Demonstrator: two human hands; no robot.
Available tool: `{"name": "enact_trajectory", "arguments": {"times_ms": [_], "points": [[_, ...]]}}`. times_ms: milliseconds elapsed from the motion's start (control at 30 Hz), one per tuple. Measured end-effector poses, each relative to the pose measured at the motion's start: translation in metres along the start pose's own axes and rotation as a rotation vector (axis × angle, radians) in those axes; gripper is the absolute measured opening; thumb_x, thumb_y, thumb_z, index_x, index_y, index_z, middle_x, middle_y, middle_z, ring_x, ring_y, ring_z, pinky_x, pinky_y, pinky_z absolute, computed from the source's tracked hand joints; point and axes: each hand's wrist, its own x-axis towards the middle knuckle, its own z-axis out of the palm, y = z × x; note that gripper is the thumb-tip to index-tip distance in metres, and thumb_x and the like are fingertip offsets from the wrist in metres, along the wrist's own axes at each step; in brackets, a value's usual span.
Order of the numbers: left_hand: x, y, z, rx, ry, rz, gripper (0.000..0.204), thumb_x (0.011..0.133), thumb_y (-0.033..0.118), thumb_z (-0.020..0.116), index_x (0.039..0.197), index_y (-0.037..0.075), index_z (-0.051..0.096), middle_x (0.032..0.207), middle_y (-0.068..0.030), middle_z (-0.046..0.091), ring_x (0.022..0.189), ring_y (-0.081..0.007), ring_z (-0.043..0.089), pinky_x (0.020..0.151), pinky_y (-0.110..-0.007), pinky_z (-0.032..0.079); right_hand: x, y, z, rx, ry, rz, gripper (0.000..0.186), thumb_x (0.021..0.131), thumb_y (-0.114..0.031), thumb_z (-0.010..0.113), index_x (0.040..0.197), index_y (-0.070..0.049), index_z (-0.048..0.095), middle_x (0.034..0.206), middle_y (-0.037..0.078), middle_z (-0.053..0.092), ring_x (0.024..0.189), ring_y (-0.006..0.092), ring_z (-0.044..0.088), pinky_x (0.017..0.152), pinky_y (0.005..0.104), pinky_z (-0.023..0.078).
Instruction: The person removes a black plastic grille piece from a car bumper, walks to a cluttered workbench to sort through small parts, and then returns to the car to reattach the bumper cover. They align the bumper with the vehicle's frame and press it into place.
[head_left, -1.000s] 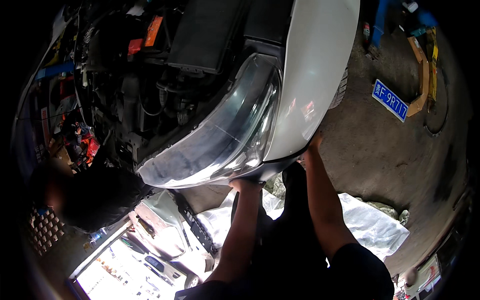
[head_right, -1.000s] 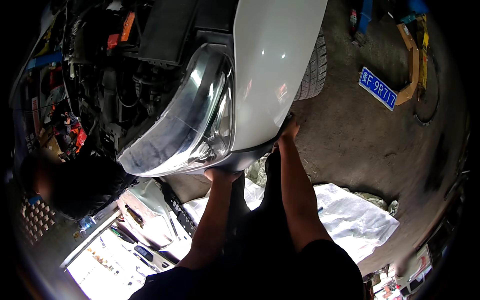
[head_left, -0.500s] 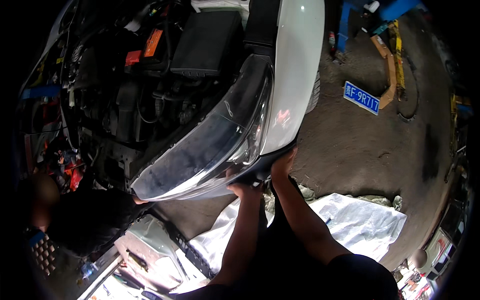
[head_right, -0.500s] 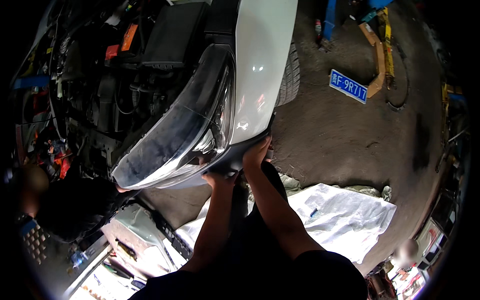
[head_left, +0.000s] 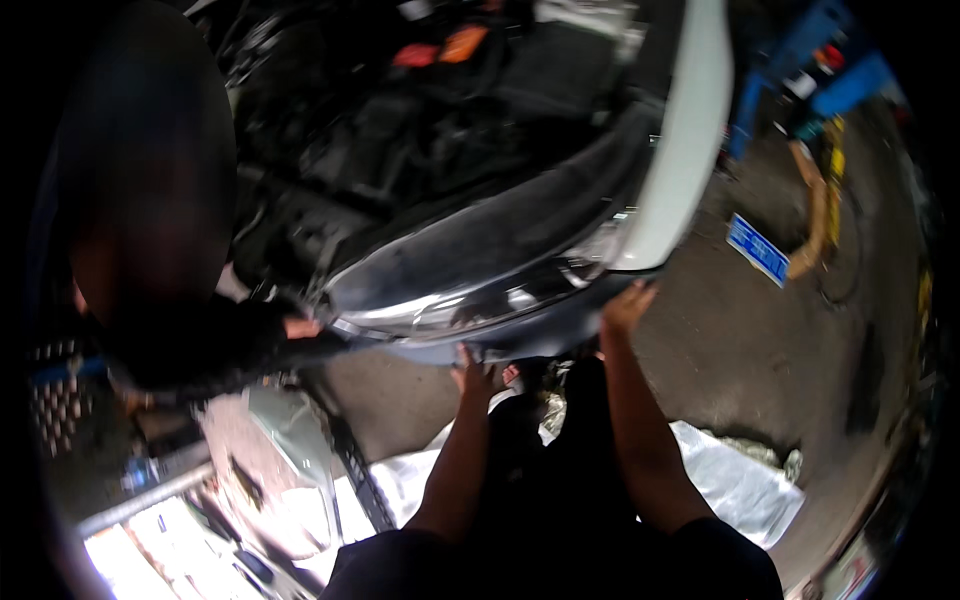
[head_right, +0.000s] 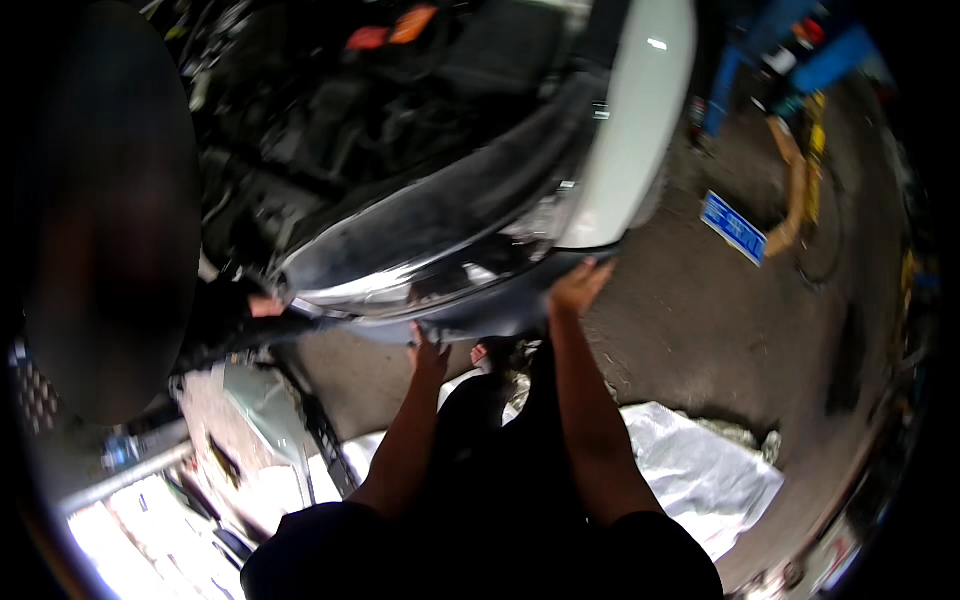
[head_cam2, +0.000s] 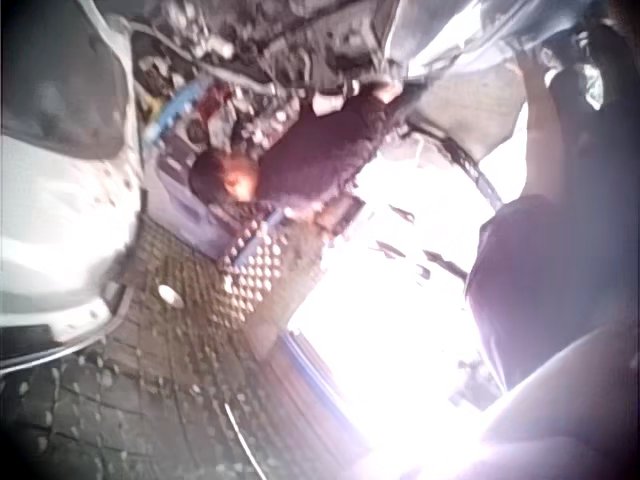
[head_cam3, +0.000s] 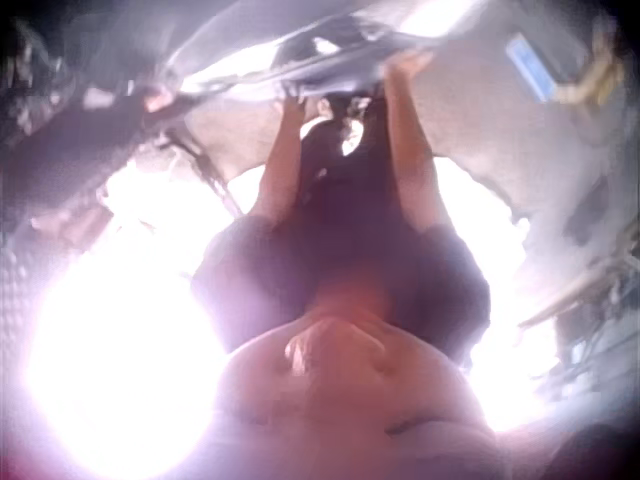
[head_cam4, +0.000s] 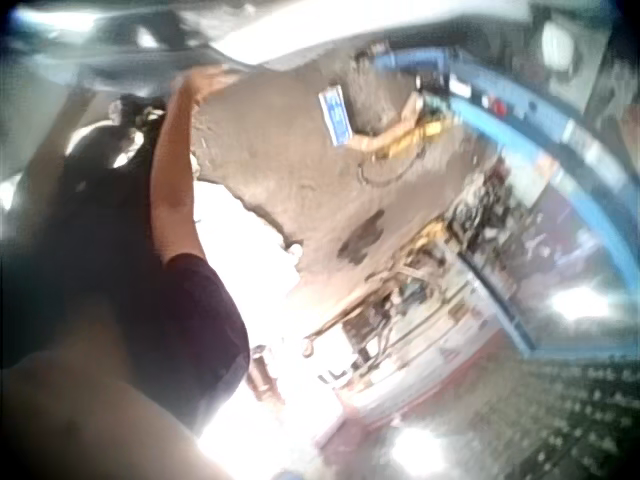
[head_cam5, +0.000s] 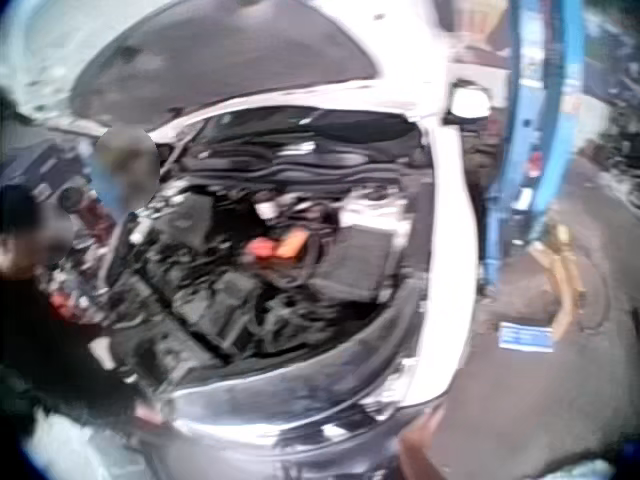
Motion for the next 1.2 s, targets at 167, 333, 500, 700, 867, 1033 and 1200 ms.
{"name": "enact_trajectory", "arguments": {"times_ms": [167, 333, 500, 700, 867, 1033, 1200], "points": [[-0.006, 0.017, 0.001, -0.030, 0.054, -0.012, 0.092, 0.081, 0.066, 0.061, 0.145, 0.019, 0.014, 0.127, -0.0171, 0.046, 0.096, -0.0350, 0.058, 0.052, -0.041, 0.051, -0.015, 0.010, -0.009, -0.111, -0.080, -0.011, 0.082, 0.098, -0.052, 0.037, 0.148, 0.007, 0.010, 0.151, 0.032, 0.018, 0.139, 0.0445, 0.025, 0.116, 0.0463, 0.019], [0.019, 0.039, -0.028, -0.039, 0.244, -0.023, 0.105, 0.082, 0.073, 0.053, 0.151, 0.020, -0.005, 0.138, -0.0223, 0.038, 0.109, -0.0386, 0.052, 0.064, -0.048, 0.050, -0.034, -0.010, -0.008, -0.175, -0.118, 0.041, 0.083, 0.098, -0.054, 0.036, 0.148, 0.008, 0.010, 0.149, 0.034, 0.018, 0.135, 0.0444, 0.032, 0.111, 0.0481, 0.029], [0.087, 0.068, -0.063, 0.089, 0.500, 0.367, 0.081, 0.096, 0.054, 0.044, 0.148, -0.003, 0.017, 0.149, -0.0275, 0.028, 0.136, -0.0383, 0.031, 0.112, -0.044, 0.027, -0.015, 0.008, -0.006, 0.120, -0.222, 0.046, 0.088, 0.095, -0.060, 0.039, 0.144, 0.009, 0.018, 0.138, 0.033, 0.038, 0.122, 0.0427, 0.048, 0.100, 0.0483, 0.044], [0.129, 0.231, -0.084, 0.016, 0.658, 0.877, 0.071, 0.101, 0.044, 0.038, 0.146, -0.007, 0.020, 0.149, -0.0287, 0.027, 0.139, -0.0383, 0.029, 0.114, -0.040, 0.023, -0.016, 0.002, -0.006, 0.005, -0.172, 0.338, 0.096, 0.090, -0.072, 0.032, 0.144, 0.006, 0.019, 0.143, 0.029, 0.035, 0.123, 0.0374, 0.049, 0.101, 0.0484, 0.044], [0.143, 0.385, -0.074, 0.033, 0.398, 0.423, 0.088, 0.091, 0.070, 0.031, 0.151, 0.006, 0.018, 0.153, -0.0279, 0.019, 0.140, -0.0416, 0.025, 0.113, -0.045, 0.025, -0.016, 0.007, 0.006, 0.172, -0.188, 0.288, 0.082, 0.095, -0.065, 0.030, 0.139, 0.003, 0.033, 0.138, 0.025, 0.043, 0.119, 0.0364, 0.052, 0.095, 0.0473, 0.048], [0.182, 0.389, -0.069, 0.388, 0.507, 0.341, 0.081, 0.087, 0.077, 0.025, 0.152, 0.028, 0.020, 0.156, -0.0237, 0.011, 0.141, -0.0485, 0.017, 0.113, -0.055, 0.022, -0.029, 0.009, 0.008, -0.039, 0.087, 0.210, 0.072, 0.098, -0.058, 0.032, 0.134, 0.003, 0.043, 0.135, 0.026, 0.046, 0.113, 0.0380, 0.057, 0.091, 0.0492, 0.050], [0.233, 0.364, -0.145, 0.880, 0.523, 1.032, 0.061, 0.101, 0.049, 0.027, 0.150, 0.012, 0.026, 0.155, -0.0196, 0.022, 0.145, -0.0375, 0.013, 0.116, -0.047, 0.012, -0.055, 0.001, 0.029, 0.018, 0.192, 0.372, 0.070, 0.099, -0.056, 0.029, 0.143, -0.002, 0.037, 0.144, 0.024, 0.039, 0.128, 0.0369, 0.044, 0.106, 0.0459, 0.037]]}}
